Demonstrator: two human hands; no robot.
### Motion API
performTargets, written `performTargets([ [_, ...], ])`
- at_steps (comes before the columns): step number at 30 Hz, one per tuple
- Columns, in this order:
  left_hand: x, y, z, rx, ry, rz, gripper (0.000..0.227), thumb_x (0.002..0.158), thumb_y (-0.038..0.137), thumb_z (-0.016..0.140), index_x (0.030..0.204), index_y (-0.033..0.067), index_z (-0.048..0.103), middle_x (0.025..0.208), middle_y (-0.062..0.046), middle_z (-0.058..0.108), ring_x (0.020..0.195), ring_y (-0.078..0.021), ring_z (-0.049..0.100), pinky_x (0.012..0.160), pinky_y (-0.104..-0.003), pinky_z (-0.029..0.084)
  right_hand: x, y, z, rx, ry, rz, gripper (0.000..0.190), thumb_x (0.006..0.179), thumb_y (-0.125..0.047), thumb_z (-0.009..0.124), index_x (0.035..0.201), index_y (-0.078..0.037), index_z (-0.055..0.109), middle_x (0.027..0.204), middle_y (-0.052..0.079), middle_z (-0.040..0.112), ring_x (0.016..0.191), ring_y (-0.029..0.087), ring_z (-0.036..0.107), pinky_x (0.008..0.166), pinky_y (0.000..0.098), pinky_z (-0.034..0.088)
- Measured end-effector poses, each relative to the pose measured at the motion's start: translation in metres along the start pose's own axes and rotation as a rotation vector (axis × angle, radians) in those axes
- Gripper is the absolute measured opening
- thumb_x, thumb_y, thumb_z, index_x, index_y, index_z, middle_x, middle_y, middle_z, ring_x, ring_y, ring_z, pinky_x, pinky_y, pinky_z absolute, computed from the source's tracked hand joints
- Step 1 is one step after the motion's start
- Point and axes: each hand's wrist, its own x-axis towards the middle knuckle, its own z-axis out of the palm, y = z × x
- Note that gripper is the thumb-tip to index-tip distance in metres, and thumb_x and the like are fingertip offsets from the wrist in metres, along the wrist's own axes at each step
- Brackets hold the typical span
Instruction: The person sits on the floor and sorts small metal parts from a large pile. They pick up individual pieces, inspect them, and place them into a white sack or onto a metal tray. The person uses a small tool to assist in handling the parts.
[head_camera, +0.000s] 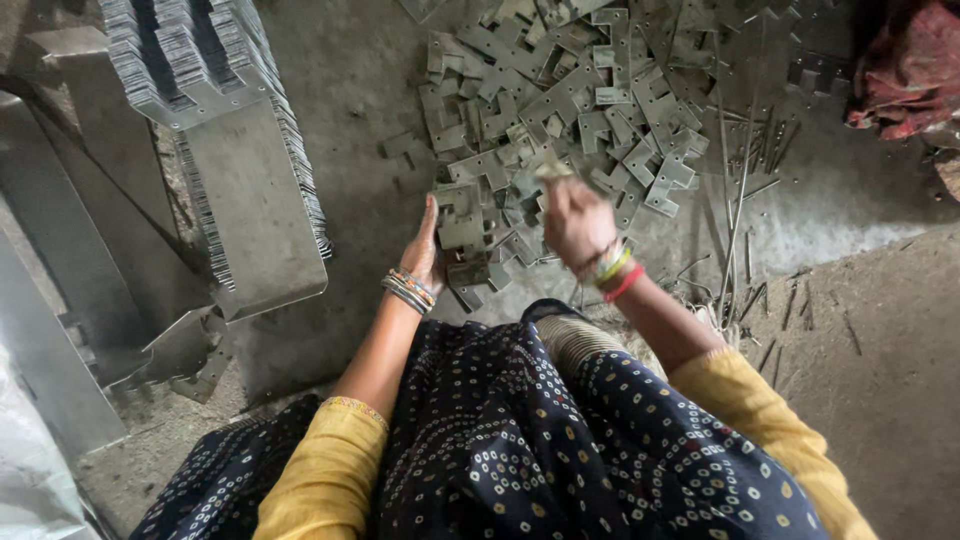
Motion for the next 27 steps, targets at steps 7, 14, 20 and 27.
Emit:
performTargets([
  [7, -0.003, 0.006, -0.008, 0.071, 0.064, 0.037, 0.105, 0.078, 0.079, 0.056, 0.159, 0.0189, 0.028, 0.154, -0.012, 0.048, 0.137, -0.0302, 0.052, 0.111, -0.053, 0.044, 0.037, 0.007, 0.016, 0.006, -0.163, 0.274, 0.054, 0.083, -0.022, 0.073, 0.129, 0.000, 0.055, 0.113, 0.021, 0.068, 0.110, 0.040, 0.062, 0.095, 0.0541, 0.049],
  [14, -0.020, 0.006, -0.007, -0.055, -0.066, 0.110, 0.101, 0.084, 0.085, 0.049, 0.149, 0.0085, 0.051, 0.136, -0.018, 0.063, 0.120, -0.0321, 0.064, 0.103, -0.054, 0.053, 0.035, 0.012, 0.054, 0.086, -0.236, 0.511, 0.068, 0.065, -0.027, 0.086, 0.117, 0.003, 0.054, 0.113, 0.026, 0.064, 0.107, 0.044, 0.061, 0.087, 0.0502, 0.052],
  [20, -0.016, 0.001, -0.019, -0.058, 0.033, 0.115, 0.103, 0.074, 0.089, 0.038, 0.144, 0.0144, 0.052, 0.129, -0.012, 0.064, 0.111, -0.0299, 0.066, 0.094, -0.054, 0.056, 0.024, 0.007, 0.048, 0.332, -0.189, 0.588, 0.052, 0.069, -0.021, 0.083, 0.114, -0.003, 0.065, 0.112, 0.023, 0.070, 0.102, 0.043, 0.068, 0.087, 0.0483, 0.056],
  [27, 0.032, -0.028, -0.067, 0.325, 0.053, 0.502, 0.107, 0.087, 0.087, 0.040, 0.163, 0.0154, 0.015, 0.169, -0.010, 0.024, 0.151, -0.0236, 0.032, 0.124, -0.043, 0.028, 0.035, -0.003, 0.023, 0.412, -0.497, 0.662, 0.072, 0.078, -0.047, 0.084, 0.126, -0.002, 0.055, 0.108, 0.020, 0.070, 0.098, 0.038, 0.072, 0.082, 0.0460, 0.057],
])
